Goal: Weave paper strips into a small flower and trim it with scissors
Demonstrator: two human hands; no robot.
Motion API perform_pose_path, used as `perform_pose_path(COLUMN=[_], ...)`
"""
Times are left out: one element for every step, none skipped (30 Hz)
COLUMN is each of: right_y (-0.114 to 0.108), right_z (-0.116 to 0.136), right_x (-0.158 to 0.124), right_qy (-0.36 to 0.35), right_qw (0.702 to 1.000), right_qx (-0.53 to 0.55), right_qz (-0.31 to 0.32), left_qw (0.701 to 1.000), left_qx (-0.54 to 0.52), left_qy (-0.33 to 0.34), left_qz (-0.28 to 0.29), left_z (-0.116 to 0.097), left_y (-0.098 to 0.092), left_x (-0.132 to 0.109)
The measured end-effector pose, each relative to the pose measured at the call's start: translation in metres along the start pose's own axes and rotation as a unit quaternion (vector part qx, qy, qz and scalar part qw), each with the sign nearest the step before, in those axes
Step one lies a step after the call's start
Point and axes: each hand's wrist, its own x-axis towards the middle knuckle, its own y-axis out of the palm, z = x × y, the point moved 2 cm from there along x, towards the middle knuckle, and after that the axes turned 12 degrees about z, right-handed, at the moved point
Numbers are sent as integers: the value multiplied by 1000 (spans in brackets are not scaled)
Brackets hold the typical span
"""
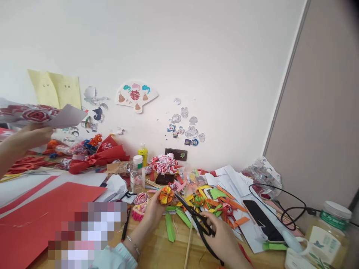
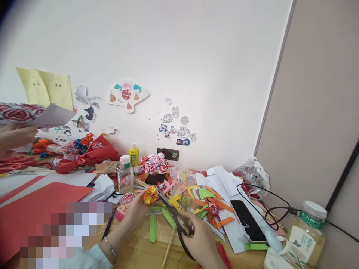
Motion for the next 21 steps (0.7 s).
perform_pose_path(right_y=[-2,-3,-4,-4,-3,-2,-1,1,2,4,6,7,8,9,10,10,10,11,11,11,11], right_z=[4,7,10,11,11,11,9,7,5,4,3,2,2,2,2,3,3,4,4,4,5], right_x=[-3,-5,-7,-8,-9,-9,-9,-9,-9,-8,-8,-8,-8,-8,-8,-8,-8,-8,-8,-9,-9], right_qy=[-10,-29,-50,-71,-89,-103,-112,-119,-126,-133,-140,-146,-150,-154,-159,-162,-164,-166,-168,-171,-175], right_qw=[999,997,995,991,986,980,974,968,963,956,950,945,940,937,934,931,929,926,922,919,915], right_qx=[-33,-60,-85,-108,-132,-155,-179,-202,-223,-243,-262,-277,-288,-297,-304,-309,-316,-323,-331,-339,-347], right_qz=[-14,-25,-34,-44,-54,-65,-75,-84,-89,-93,-95,-97,-100,-103,-104,-105,-105,-105,-106,-106,-105], left_qw=[1000,1000,999,999,998,998,997,997,996,995,995,994,993,992,991,990,989,988,986,984,983], left_qx=[3,17,23,29,35,42,49,56,63,70,77,85,93,101,110,120,130,141,152,163,174], left_qy=[2,8,14,22,28,33,38,42,46,51,55,58,61,62,63,63,62,61,59,58,57], left_qz=[10,17,26,32,37,41,43,45,46,45,44,43,42,40,39,37,36,35,33,31,28], left_z=[0,-1,-1,-2,-2,-3,-4,-4,-4,-5,-5,-5,-5,-5,-5,-5,-6,-6,-7,-7,-8], left_y=[-1,-2,-3,-4,-4,-4,-4,-4,-4,-4,-4,-4,-5,-5,-5,-6,-6,-5,-5,-5,-4], left_x=[1,1,0,0,-1,-2,-3,-4,-5,-5,-5,-5,-5,-5,-5,-6,-6,-7,-8,-9,-10])
